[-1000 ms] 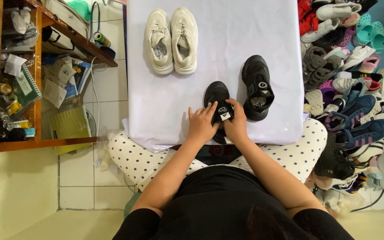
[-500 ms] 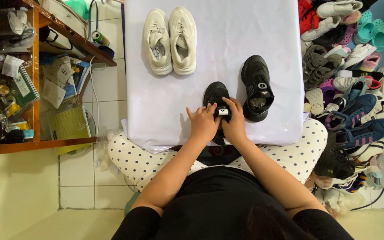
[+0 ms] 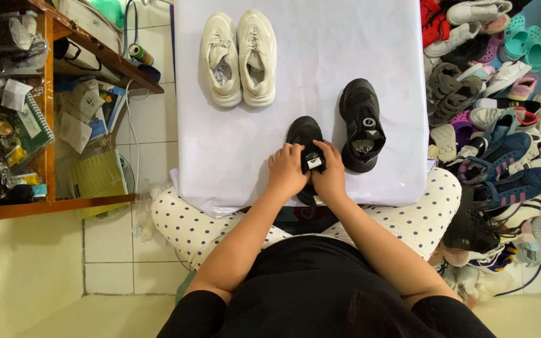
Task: The person is stuffing crumpled paper into a pair of black sneakers to help them maintain their shape.
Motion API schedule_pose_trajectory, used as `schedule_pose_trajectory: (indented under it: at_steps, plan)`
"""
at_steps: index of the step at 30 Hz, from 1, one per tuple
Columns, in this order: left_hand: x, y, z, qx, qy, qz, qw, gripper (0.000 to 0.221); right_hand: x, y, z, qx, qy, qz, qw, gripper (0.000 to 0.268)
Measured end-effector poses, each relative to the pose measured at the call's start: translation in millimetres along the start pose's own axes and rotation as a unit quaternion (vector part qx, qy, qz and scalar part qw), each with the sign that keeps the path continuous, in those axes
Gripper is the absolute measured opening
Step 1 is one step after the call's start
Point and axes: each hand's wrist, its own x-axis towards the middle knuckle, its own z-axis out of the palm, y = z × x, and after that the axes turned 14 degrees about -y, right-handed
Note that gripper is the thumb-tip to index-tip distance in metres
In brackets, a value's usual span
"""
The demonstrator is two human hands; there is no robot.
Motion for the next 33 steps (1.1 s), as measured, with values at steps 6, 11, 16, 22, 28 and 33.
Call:
schedule_pose_trajectory:
  at_steps: [6, 11, 16, 22, 28, 33]
  plan:
    - [-20.0, 24.4, -30.1, -0.085, -0.022, -0.032, 0.996, 0.062, -2.4, -6.8, -1.0, -0.020, -0.012, 0.021, 1.000, 0.064]
    - [-26.5, 39.5, -36.2, -0.127, -0.053, -0.077, 0.987, 0.091, -3.9, -6.1, 0.4, 0.000, 0.004, 0.008, 1.000, 0.064]
    - [-29.3, 42.8, -35.3, -0.110, -0.016, -0.089, 0.990, 0.088, -4.3, -4.7, 1.0, -0.002, 0.012, -0.006, 1.000, 0.064]
    - [-19.3, 30.7, -16.3, -0.081, 0.006, -0.095, 0.992, 0.080, -5.9, -2.6, 2.1, 0.001, 0.016, -0.018, 1.000, 0.064]
    - [-18.2, 24.1, -11.2, -0.090, 0.002, -0.079, 0.993, 0.079, -4.8, 1.1, 3.4, -0.005, 0.019, -0.022, 1.000, 0.066]
    - [-19.4, 12.7, -3.7, -0.090, 0.010, -0.033, 0.995, 0.082, -5.6, -1.7, 2.1, -0.001, 0.019, -0.016, 1.000, 0.067]
